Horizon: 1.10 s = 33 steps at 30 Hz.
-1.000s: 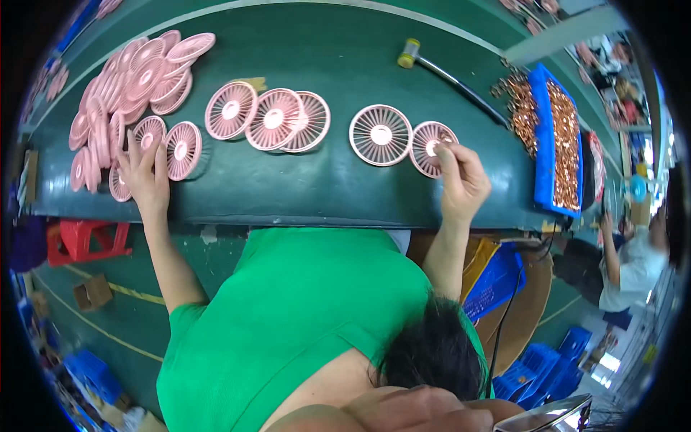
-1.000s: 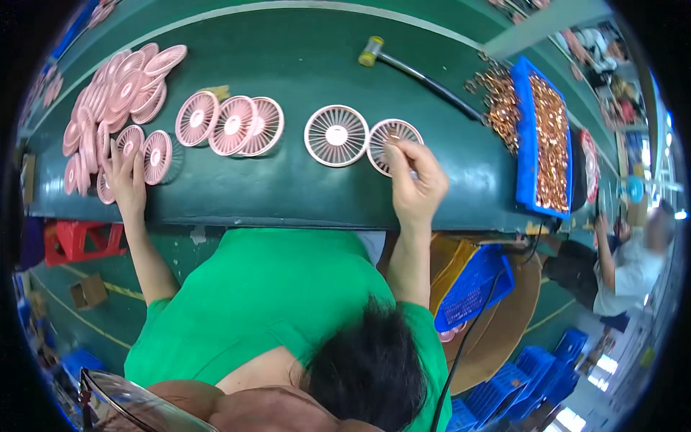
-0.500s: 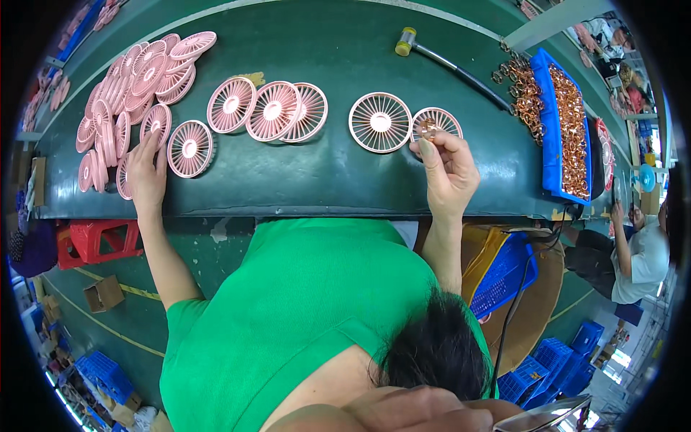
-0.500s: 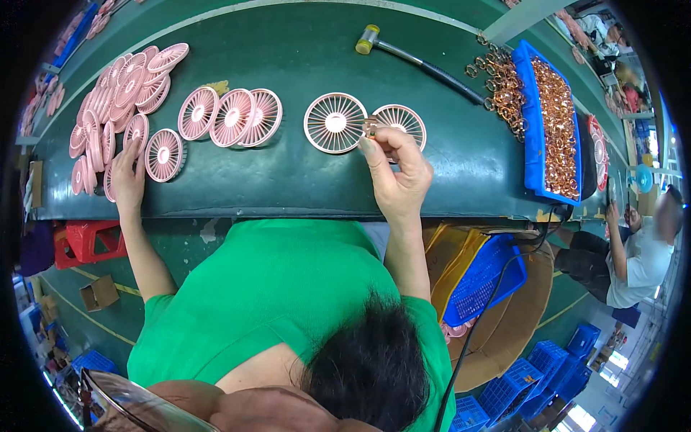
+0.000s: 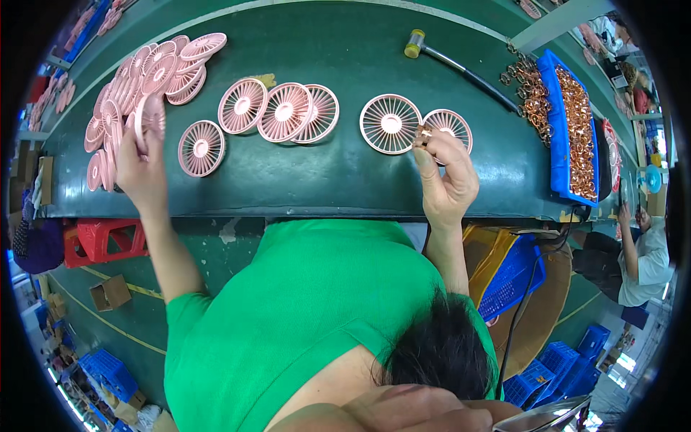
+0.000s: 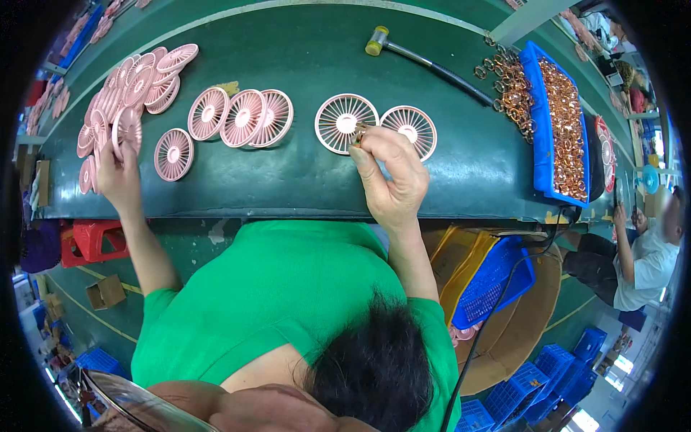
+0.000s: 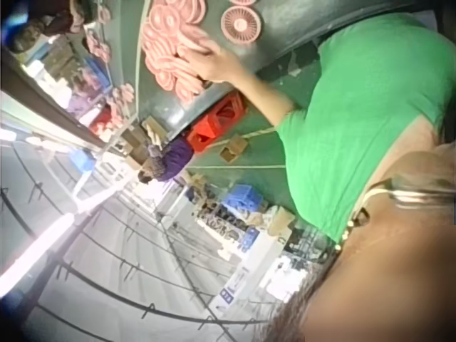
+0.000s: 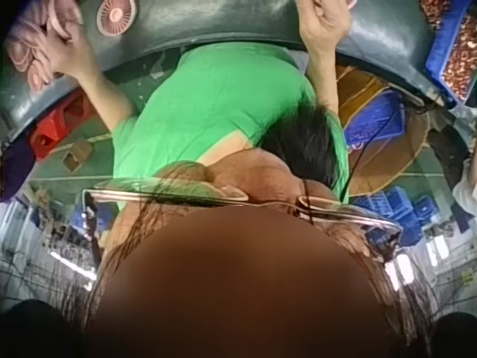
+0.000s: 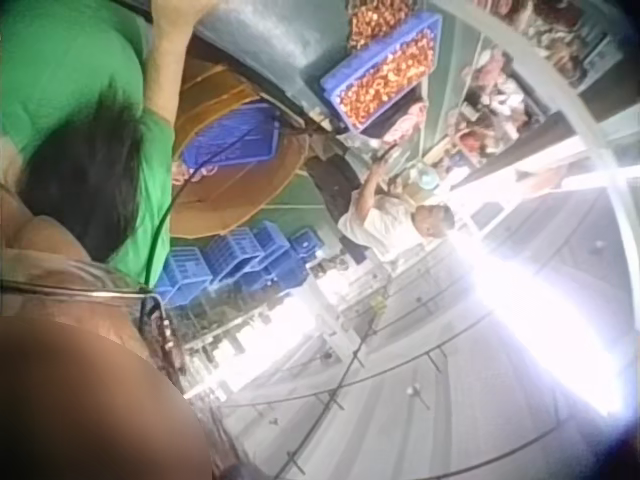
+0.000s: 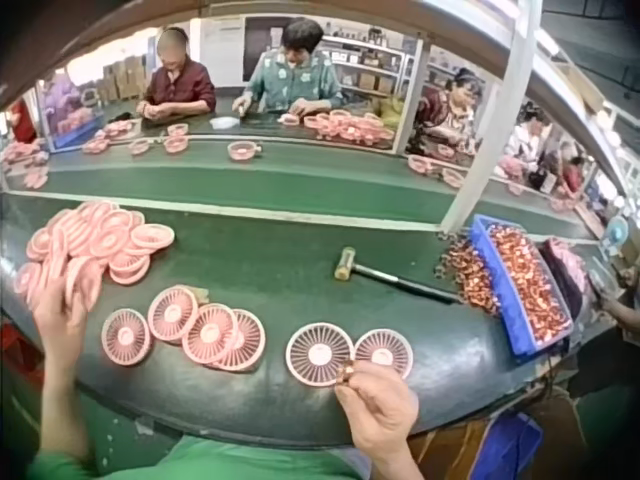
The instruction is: The person assembles decorative rings onto pink fan covers by hand, using a hammer to secure the rings in place.
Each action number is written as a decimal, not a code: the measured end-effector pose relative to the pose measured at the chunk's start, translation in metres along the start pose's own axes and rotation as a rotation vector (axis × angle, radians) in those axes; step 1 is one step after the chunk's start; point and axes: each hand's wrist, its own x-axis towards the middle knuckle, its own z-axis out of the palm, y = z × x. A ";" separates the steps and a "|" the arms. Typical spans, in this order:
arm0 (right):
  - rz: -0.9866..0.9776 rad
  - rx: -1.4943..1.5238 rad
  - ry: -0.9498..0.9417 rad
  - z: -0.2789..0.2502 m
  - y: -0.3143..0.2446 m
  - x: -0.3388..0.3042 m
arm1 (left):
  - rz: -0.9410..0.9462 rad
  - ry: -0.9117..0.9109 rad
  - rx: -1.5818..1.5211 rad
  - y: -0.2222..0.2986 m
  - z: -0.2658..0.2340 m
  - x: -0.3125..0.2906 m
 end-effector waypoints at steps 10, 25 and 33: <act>-0.366 -0.212 -0.097 0.023 -0.026 0.010 | -0.547 -0.449 -1.390 0.188 0.040 -0.038; -0.182 -0.489 -0.065 0.034 -0.015 0.014 | -0.559 -0.707 -1.539 0.217 0.060 -0.053; -0.277 -0.261 -0.505 -0.017 -0.030 0.019 | -0.709 -1.249 -1.728 0.206 0.030 -0.034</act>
